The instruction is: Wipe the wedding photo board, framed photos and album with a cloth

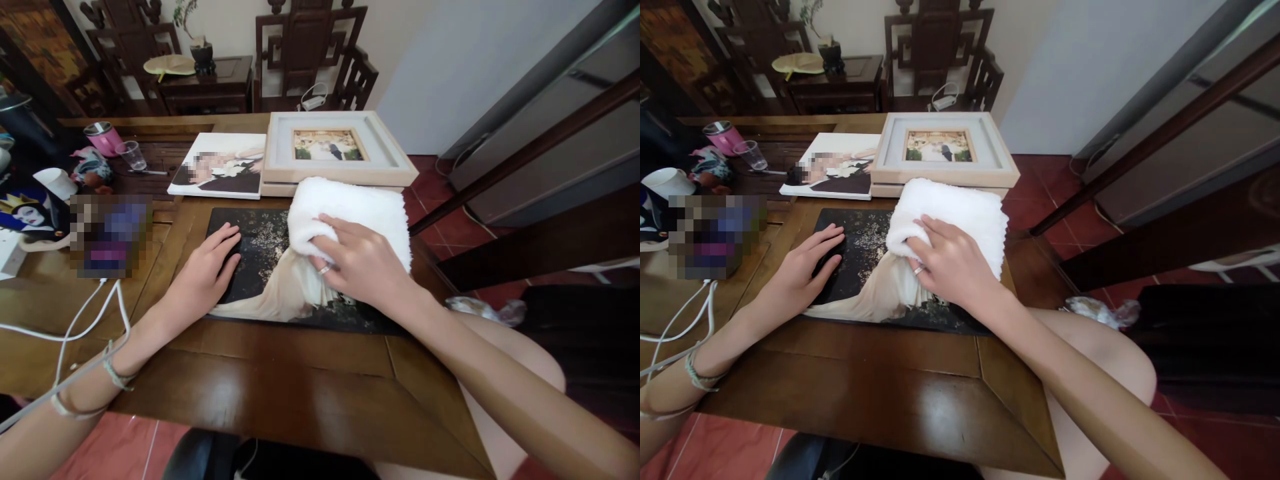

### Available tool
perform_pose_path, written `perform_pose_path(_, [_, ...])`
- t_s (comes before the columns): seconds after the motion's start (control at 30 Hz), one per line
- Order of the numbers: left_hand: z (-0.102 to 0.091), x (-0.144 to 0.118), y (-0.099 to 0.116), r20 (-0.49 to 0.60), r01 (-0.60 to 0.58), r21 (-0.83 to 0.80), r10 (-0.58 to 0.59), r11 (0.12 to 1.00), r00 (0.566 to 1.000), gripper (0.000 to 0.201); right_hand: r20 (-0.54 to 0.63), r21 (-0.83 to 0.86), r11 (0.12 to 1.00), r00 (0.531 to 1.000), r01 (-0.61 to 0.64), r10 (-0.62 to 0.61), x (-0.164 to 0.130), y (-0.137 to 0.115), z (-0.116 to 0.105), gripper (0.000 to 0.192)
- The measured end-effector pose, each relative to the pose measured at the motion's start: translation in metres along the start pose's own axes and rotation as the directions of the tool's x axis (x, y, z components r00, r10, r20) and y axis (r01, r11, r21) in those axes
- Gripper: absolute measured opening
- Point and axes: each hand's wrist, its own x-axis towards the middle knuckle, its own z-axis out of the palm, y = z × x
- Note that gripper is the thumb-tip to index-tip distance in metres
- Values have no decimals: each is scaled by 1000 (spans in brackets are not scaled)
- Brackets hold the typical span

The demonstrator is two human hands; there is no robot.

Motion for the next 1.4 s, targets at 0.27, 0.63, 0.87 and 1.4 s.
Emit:
perform_pose_path(0.27, [1, 1, -1, -11, -3, -18, 3, 1000, 1000, 40, -74, 162, 971, 983, 176, -166, -13, -49, -19, 15])
perform_pose_path(0.63, [0, 1, 0, 9, -3, 2, 3, 1000, 1000, 42, -2, 217, 967, 990, 137, -139, -26, -10, -34, 16])
perform_pose_path(0.87, [0, 0, 0, 11, 5, 0, -5, 1000, 1000, 42, 51, 151, 988, 998, -33, 26, -17, 5, -16, 15])
perform_pose_path(1.4, [-1, 1, 0, 18, -5, 4, 5, 1000, 1000, 41, -34, 334, 935, 993, 122, -117, -34, -42, -41, 18])
